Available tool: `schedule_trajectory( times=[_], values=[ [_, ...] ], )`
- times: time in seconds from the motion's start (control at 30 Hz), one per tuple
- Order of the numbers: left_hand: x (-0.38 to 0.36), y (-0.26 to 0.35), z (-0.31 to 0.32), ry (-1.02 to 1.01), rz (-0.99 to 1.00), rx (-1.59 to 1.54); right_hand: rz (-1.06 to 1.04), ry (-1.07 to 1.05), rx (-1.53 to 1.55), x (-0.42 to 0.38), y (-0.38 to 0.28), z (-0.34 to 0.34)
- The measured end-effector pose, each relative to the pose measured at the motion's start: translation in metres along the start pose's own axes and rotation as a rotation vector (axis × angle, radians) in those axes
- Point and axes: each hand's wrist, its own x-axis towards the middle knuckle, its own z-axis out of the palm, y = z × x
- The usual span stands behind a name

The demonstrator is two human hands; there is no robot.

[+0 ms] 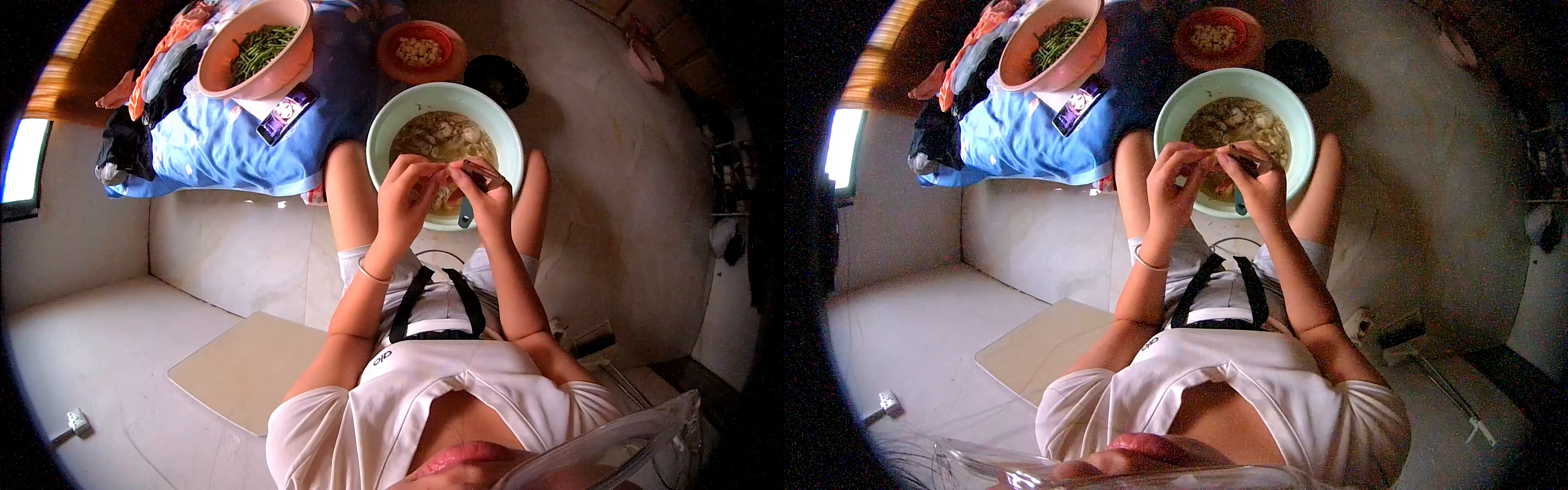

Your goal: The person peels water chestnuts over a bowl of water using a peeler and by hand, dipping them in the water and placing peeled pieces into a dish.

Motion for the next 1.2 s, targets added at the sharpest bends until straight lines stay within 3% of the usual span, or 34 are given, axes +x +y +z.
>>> schedule_trajectory(
  times=[0.2,0.3,0.37,0.57,0.63,1.0,1.07,1.2],
  values=[
    [-0.001,0.001,0.003,0.042,0.033,0.041,-0.028,0.006,-0.006,-0.001,-0.003,0.001],
    [-0.001,-0.001,0.004,0.056,0.042,0.052,0.069,0.017,0.082,-0.002,-0.006,0.002],
    [-0.002,-0.001,0.005,0.068,0.046,0.053,-0.029,0.027,0.036,0.0,0.001,0.001],
    [-0.001,-0.004,0.011,0.09,0.086,0.002,-0.051,0.02,0.024,-0.001,-0.005,0.003],
    [-0.004,-0.013,0.014,0.088,-0.082,-0.274,-0.08,0.03,0.014,-0.001,-0.004,0.003],
    [-0.005,-0.017,0.016,0.032,-0.426,-0.704,-0.211,0.05,-0.086,-0.001,-0.002,0.004],
    [-0.004,-0.017,0.018,0.052,-0.548,-0.89,-0.311,0.051,-0.227,-0.002,-0.007,0.004],
    [-0.005,-0.017,0.019,0.032,-0.521,-0.863,-0.457,0.019,-0.368,0.005,-0.006,0.001]
  ],
)
